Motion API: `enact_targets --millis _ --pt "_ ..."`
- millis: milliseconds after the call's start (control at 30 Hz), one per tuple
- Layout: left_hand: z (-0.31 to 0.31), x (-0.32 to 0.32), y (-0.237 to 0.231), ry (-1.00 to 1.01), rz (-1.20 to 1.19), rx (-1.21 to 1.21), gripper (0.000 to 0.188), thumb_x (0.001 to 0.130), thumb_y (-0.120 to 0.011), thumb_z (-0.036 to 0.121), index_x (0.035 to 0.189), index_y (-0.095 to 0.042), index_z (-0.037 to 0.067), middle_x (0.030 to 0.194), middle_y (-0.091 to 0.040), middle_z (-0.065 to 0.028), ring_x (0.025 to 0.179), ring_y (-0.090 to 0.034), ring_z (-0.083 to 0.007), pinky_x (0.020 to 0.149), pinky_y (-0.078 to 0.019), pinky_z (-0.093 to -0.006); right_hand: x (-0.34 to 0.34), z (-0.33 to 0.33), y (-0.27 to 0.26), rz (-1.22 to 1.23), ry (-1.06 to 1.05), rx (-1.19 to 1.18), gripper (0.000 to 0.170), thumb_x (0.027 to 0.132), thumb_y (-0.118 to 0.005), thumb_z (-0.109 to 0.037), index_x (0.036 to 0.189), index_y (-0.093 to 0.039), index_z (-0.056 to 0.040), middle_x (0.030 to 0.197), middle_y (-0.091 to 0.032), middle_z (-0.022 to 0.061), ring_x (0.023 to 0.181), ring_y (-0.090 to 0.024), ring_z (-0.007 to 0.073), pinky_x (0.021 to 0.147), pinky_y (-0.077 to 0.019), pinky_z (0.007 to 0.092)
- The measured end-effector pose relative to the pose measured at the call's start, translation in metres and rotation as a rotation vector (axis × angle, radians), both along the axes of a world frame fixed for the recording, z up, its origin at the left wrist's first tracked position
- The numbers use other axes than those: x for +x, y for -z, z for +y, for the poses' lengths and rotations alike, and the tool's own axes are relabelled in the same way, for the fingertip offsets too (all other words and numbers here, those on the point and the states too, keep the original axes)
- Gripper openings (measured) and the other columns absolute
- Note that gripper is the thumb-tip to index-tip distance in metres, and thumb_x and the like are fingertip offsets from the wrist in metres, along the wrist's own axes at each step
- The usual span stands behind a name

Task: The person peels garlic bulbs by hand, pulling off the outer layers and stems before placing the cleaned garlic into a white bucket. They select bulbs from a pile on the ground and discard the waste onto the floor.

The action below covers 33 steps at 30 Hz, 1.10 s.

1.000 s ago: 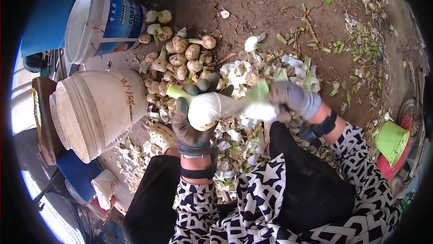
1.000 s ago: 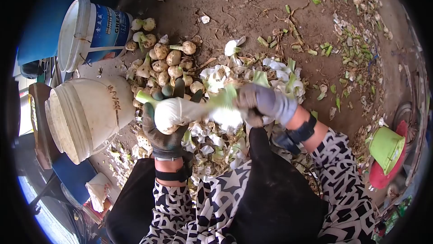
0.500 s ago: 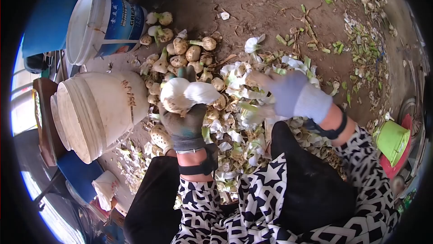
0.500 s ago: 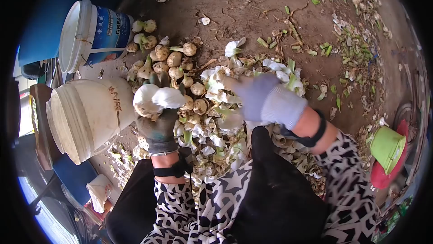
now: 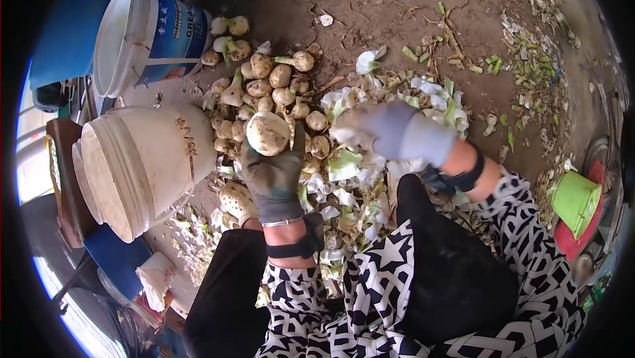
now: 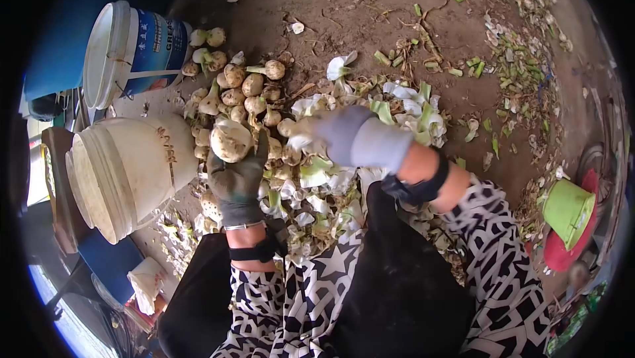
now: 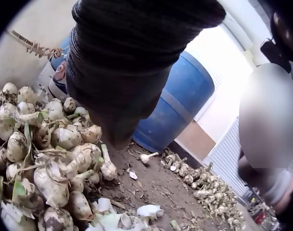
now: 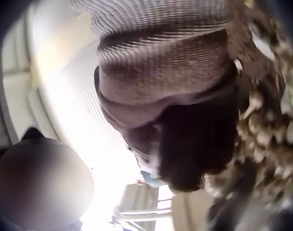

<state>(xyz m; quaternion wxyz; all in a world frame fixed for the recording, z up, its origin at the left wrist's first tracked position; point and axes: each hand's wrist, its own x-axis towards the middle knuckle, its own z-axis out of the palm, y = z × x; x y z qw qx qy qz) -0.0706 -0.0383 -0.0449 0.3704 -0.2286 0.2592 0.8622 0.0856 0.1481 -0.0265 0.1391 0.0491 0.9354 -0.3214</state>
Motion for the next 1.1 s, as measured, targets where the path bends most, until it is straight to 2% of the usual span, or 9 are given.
enact_targets --millis 67,167,300,400,433,667,833,1033,1100 --pt "0.007 0.01 0.001 0.029 0.016 -0.027 0.039 0.089 -0.056 0.025 0.121 -0.053 0.003 0.125 -0.056 -0.0158 0.113 -0.055 -0.0338 0.099 -0.0427 -0.0592 0.008 -0.016 0.041 0.278 0.126 0.629 0.048 0.084 -0.064 -0.031 0.124 -0.049 -0.0101 0.104 -0.063 0.0128 0.085 -0.065 0.0298 0.071 -0.0509 0.0375" --pt "0.008 0.015 0.013 0.062 0.018 -0.171 0.04 0.091 -0.06 0.027 0.122 -0.052 0.003 0.121 -0.057 -0.0146 0.111 -0.058 -0.0323 0.092 -0.0522 -0.0524 -0.007 -0.02 0.021 0.348 0.377 0.009 0.047 0.081 -0.065 -0.038 0.116 -0.051 -0.0092 0.093 -0.062 0.0138 0.076 -0.064 0.029 0.065 -0.05 0.0378" --pt "0.023 0.028 0.0 0.128 0.187 -0.5 0.043 0.092 -0.058 0.035 0.123 -0.054 0.005 0.114 -0.061 -0.0123 0.103 -0.062 -0.0285 0.091 -0.0532 -0.0459 -0.02 -0.03 0.005 0.281 0.291 0.17 0.06 0.071 -0.074 -0.053 0.1 -0.051 -0.0064 0.072 -0.057 0.0099 0.06 -0.06 0.0289 0.057 -0.0481 0.0373" --pt "0.031 0.032 -0.018 0.248 0.271 -0.597 0.042 0.094 -0.057 0.036 0.122 -0.055 0.006 0.114 -0.061 -0.0118 0.1 -0.063 -0.0255 0.087 -0.0541 -0.0399 -0.026 -0.035 0.012 0.444 0.286 0.199 0.049 0.073 -0.072 -0.041 0.099 -0.053 -0.0046 0.062 -0.06 0.0113 0.051 -0.061 0.0289 0.054 -0.0471 0.0429" --pt "0.029 0.037 -0.014 0.19 0.342 -0.582 0.045 0.09 -0.064 0.038 0.116 -0.057 0.002 0.096 -0.066 -0.0099 0.084 -0.068 -0.0218 0.068 -0.0565 -0.0312 -0.025 -0.035 0.008 0.488 0.284 0.216 0.042 0.07 -0.071 -0.035 0.096 -0.056 -0.0054 0.061 -0.06 0.0104 0.052 -0.061 0.0274 0.053 -0.0462 0.0417" --pt "0.021 0.039 -0.009 0.069 0.462 -0.638 0.031 0.087 -0.07 0.025 0.105 -0.059 0.003 0.09 -0.066 -0.0062 0.079 -0.065 -0.014 0.067 -0.0531 -0.0255 -0.028 -0.038 0.0 0.463 0.3 0.36 0.042 0.078 -0.066 -0.049 0.082 -0.06 -0.0075 0.063 -0.059 0.0078 0.06 -0.062 0.0263 0.057 -0.0471 0.0372" --pt "0.011 0.032 0.005 0.109 0.676 -0.768 0.026 0.086 -0.071 0.02 0.098 -0.059 0.0 0.09 -0.064 -0.0052 0.077 -0.06 -0.0095 0.07 -0.0482 -0.0198 -0.025 -0.042 -0.002 0.286 0.139 0.415 0.018 0.077 -0.065 -0.026 0.077 -0.058 -0.0091 0.056 -0.052 0.0049 0.052 -0.056 0.0246 0.052 -0.043 0.0375" --pt "-0.005 0.02 0.01 0.264 0.701 -0.737 0.022 0.086 -0.071 0.017 0.098 -0.062 0.0 0.091 -0.064 -0.0054 0.079 -0.062 -0.0139 0.074 -0.0519 -0.0282 -0.017 -0.022 0.011 0.557 0.147 0.211 0.005 0.078 -0.059 -0.016 0.076 -0.057 -0.0113 0.06 -0.052 0.0066 0.051 -0.054 0.0246 0.05 -0.0421 0.0377" --pt "-0.021 0.017 0.005 0.346 0.84 -0.696 0.025 0.086 -0.069 0.018 0.101 -0.062 -0.001 0.092 -0.063 -0.0067 0.083 -0.062 -0.0153 0.075 -0.0518 -0.029 -0.007 0.019 0.014 0.323 0.476 0.09 0.009 0.083 -0.059 -0.02 0.085 -0.06 -0.0106 0.07 -0.06 0.0116 0.063 -0.062 0.029 0.058 -0.0487 0.0421"
